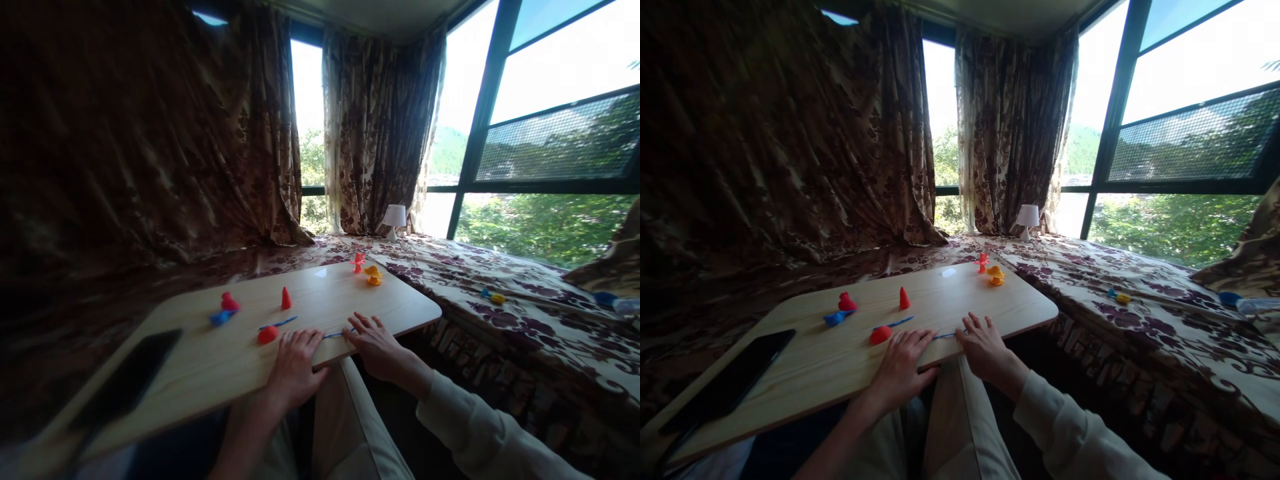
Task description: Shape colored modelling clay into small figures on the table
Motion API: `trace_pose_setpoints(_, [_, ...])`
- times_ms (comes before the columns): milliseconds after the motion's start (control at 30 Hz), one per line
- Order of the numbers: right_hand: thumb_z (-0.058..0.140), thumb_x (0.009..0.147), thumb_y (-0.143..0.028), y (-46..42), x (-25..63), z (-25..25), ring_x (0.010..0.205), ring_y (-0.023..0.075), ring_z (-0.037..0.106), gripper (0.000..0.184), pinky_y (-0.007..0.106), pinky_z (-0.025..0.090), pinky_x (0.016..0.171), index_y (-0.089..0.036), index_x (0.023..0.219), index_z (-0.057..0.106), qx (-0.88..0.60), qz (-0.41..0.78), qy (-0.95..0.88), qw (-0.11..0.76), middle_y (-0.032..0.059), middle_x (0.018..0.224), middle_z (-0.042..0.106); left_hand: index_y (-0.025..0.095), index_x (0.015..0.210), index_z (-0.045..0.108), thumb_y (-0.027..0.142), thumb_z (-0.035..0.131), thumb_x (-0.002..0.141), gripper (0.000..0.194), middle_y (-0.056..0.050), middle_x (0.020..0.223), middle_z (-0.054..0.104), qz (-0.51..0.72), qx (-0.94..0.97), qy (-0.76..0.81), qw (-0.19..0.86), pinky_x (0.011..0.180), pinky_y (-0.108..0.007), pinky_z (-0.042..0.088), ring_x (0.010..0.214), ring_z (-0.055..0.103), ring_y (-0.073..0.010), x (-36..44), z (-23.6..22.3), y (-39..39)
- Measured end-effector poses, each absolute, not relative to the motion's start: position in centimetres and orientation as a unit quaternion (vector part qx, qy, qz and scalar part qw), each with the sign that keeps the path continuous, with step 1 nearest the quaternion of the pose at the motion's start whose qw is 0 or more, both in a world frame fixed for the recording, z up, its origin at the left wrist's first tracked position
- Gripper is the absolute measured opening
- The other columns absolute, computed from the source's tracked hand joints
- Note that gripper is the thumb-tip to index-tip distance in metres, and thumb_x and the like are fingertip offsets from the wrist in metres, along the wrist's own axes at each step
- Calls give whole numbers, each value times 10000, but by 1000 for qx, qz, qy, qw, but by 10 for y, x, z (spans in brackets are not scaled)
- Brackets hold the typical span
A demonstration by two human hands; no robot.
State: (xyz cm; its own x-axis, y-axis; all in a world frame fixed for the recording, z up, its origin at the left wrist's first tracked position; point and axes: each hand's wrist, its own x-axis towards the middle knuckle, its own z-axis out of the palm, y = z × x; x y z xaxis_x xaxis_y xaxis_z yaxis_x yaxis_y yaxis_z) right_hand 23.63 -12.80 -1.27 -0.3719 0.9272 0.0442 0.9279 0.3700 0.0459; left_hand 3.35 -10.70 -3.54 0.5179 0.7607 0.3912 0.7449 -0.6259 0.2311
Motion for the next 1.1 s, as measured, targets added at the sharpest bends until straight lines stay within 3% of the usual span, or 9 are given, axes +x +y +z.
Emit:
trace_pose_setpoints(267, [458, 733, -83, -132, 247, -8, 1372, 334, 206, 632, 574, 196, 1051, -197, 1354, 438, -556, -38, -830, 10, 159, 1454, 342, 238, 1213, 547, 341, 674, 683, 554, -77, 1275, 562, 228, 871, 435, 16, 1081, -483, 230, 1194, 457, -265, 34, -35, -107])
trace_pose_setpoints(500, [446, 706, -46, -133, 265, 4, 1364, 347, 222, 669, 576, 219, 1039, -165, 1364, 431, -590, -40, -806, 24, 183, 1444, 352, 242, 1218, 552, 344, 667, 695, 546, -78, 1271, 566, 226, 869, 439, 18, 1079, -488, 238, 1193, 461, -265, 34, -32, -109])
trace_pose_setpoints(667, [443, 688, -25, -157, 266, -7, 1378, 286, 216, 715, 522, 213, 1061, -265, 1360, 432, -577, -27, -816, 22, 102, 1467, 346, 294, 1215, 561, 339, 662, 707, 520, -61, 1271, 558, 227, 873, 431, 16, 1075, -492, 237, 1189, 463, -259, 34, -33, -108])
trace_pose_setpoints(933, [476, 670, -53, -135, 269, 0, 1362, 346, 228, 651, 564, 219, 1037, -178, 1308, 499, -614, -46, -787, 39, 171, 1442, 361, 269, 1189, 584, 336, 674, 690, 511, -75, 1255, 573, 225, 872, 434, 12, 1072, -503, 245, 1169, 483, -271, 34, -34, -107])
trace_pose_setpoints(1100, [433, 717, -53, -152, 266, -3, 1385, 307, 175, 664, 530, 181, 1067, -204, 1364, 430, -607, -52, -792, 46, 124, 1476, 318, 259, 1206, 570, 329, 662, 700, 519, -74, 1272, 561, 226, 871, 435, 19, 1082, -503, 221, 1191, 463, -264, 34, -35, -107])
